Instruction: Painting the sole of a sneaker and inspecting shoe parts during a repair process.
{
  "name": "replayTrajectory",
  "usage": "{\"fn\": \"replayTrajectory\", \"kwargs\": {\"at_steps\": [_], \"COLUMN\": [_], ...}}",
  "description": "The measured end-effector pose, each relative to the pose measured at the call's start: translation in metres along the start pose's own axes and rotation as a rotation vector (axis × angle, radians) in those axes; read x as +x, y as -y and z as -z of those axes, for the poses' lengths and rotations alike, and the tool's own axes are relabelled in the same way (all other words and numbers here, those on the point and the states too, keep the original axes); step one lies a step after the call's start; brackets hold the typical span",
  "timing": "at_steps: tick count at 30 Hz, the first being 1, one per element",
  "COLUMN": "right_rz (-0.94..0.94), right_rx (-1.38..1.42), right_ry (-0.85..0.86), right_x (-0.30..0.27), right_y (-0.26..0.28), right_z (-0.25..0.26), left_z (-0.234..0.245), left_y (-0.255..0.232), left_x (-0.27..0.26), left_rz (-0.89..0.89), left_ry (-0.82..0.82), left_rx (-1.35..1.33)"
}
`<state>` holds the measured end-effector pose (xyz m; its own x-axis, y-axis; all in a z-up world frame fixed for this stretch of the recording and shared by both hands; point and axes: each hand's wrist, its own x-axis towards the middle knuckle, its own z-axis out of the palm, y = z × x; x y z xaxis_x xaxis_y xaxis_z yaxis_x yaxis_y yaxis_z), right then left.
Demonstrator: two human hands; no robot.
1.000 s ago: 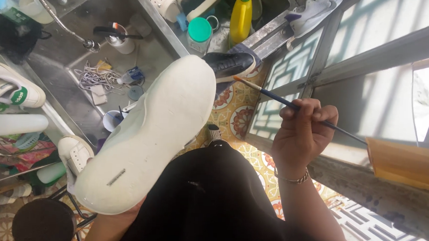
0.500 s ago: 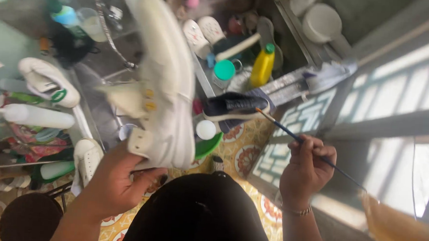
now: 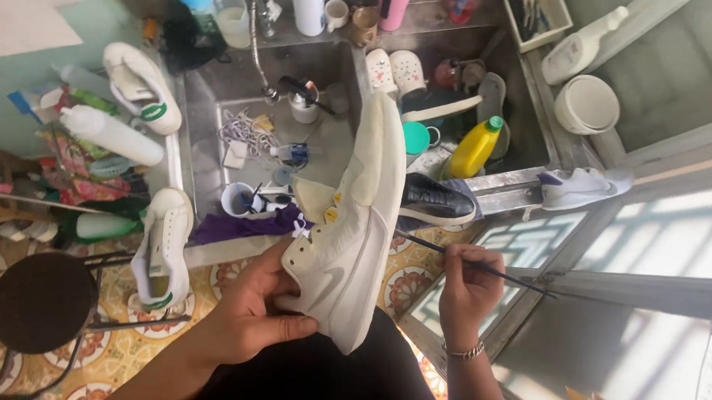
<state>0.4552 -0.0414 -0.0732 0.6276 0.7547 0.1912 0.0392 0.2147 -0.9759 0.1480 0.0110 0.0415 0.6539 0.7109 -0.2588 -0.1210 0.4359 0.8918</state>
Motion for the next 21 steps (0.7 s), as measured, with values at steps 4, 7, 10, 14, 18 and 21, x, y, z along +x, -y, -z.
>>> {"fn": "replayTrajectory", "kwargs": {"at_steps": [4, 7, 10, 14, 18, 21], "right_rz": [-0.007, -0.020, 0.086, 0.129, 0.283, 0.330], "right_rx": [-0.037, -0.070, -0.132, -0.277, -0.464, -0.513], "right_ry": [0.039, 0.099, 0.162, 0.235, 0.364, 0.482], "right_x": [0.004, 0.007, 0.013, 0.016, 0.021, 0.025], "right_y": [0.008, 0.007, -0.004, -0.011, -0.014, -0.026], "right_z": [-0.015, -0.015, -0.021, -0.038, -0.060, -0.064], "left_z": [-0.007, -0.004, 0.006, 0.030, 0.020, 0.022], "left_y": [0.002, 0.005, -0.001, 0.018, 0.002, 0.016], "left_x": [0.003, 0.005, 0.005, -0.015, -0.021, -0.022], "left_rz": [-0.092, -0.021, -0.235, -0.460, -0.615, -0.611], "left_ry": [-0.159, -0.486, -0.491, -0.368, -0.282, -0.086], "left_rx": [-0.231, -0.475, -0.667, -0.641, -0.556, -0.890]}}
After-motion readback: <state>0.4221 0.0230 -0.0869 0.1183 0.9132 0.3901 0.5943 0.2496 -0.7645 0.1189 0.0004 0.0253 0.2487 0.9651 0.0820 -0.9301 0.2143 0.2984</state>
